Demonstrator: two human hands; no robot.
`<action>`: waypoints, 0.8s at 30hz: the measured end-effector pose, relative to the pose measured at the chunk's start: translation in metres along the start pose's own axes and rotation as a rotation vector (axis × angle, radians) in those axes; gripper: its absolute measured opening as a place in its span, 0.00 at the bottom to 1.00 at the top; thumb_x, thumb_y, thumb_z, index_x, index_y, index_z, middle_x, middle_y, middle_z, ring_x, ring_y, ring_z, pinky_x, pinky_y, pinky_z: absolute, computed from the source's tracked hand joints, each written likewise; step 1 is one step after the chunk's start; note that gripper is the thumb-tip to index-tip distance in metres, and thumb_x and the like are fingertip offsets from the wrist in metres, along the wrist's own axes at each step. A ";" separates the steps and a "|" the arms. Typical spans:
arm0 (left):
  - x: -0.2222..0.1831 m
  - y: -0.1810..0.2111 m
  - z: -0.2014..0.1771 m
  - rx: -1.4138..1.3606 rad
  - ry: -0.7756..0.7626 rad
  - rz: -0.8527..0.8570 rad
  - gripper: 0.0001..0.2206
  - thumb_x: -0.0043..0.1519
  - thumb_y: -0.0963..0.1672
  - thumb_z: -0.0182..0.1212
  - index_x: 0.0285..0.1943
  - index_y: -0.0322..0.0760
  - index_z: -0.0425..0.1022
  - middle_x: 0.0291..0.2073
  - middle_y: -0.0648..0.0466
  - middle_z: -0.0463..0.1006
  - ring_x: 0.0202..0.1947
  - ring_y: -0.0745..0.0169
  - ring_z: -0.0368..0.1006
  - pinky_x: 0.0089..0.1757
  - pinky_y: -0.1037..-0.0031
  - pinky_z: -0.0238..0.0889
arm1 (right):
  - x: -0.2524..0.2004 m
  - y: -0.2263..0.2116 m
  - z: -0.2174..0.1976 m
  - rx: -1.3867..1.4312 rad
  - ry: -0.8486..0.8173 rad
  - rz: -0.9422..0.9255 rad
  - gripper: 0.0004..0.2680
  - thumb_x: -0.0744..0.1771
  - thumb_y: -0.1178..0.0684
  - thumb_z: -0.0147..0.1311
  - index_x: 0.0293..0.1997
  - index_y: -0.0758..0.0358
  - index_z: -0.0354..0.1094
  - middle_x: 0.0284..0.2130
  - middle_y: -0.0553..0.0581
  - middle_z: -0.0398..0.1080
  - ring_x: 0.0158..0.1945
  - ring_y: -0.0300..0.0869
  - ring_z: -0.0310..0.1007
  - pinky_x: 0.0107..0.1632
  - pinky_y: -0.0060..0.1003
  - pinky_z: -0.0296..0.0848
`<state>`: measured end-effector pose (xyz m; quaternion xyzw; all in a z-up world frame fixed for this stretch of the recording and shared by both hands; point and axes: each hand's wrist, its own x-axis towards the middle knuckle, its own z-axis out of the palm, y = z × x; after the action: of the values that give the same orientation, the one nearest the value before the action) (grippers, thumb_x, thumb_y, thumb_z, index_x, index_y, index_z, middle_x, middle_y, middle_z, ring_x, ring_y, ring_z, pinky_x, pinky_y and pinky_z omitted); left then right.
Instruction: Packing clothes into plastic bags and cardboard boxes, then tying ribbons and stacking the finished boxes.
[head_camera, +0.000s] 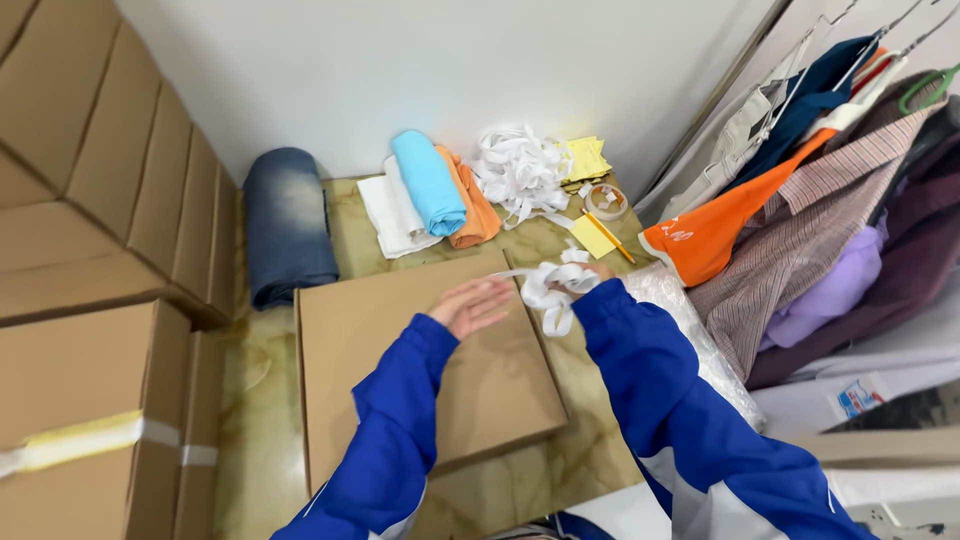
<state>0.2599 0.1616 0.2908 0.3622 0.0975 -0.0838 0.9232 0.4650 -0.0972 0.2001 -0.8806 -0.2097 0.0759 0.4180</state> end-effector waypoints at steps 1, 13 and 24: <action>0.010 0.003 -0.013 -0.041 0.049 0.023 0.16 0.63 0.42 0.65 0.59 0.31 0.75 0.60 0.38 0.74 0.62 0.42 0.71 0.59 0.49 0.64 | 0.010 -0.005 -0.008 0.323 0.050 0.198 0.18 0.60 0.45 0.71 0.50 0.58 0.74 0.42 0.57 0.77 0.44 0.44 0.77 0.49 0.34 0.74; 0.101 -0.034 -0.191 -0.074 0.656 0.172 0.10 0.66 0.48 0.62 0.52 0.42 0.74 0.50 0.48 0.80 0.48 0.48 0.77 0.46 0.57 0.75 | 0.296 0.014 -0.016 0.237 0.357 -0.015 0.25 0.60 0.38 0.74 0.55 0.58 0.68 0.49 0.60 0.75 0.57 0.51 0.72 0.64 0.48 0.66; 0.084 -0.045 -0.201 -0.149 0.691 0.256 0.11 0.69 0.46 0.54 0.54 0.35 0.74 0.43 0.42 0.80 0.43 0.47 0.79 0.49 0.53 0.74 | 0.384 0.097 0.009 -0.191 -0.080 0.061 0.32 0.57 0.51 0.70 0.66 0.20 0.61 0.73 0.50 0.46 0.74 0.49 0.50 0.74 0.40 0.53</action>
<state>0.3067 0.2597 0.0962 0.3100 0.3631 0.1669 0.8627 0.8378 0.0206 0.1360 -0.9186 -0.2058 0.1035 0.3211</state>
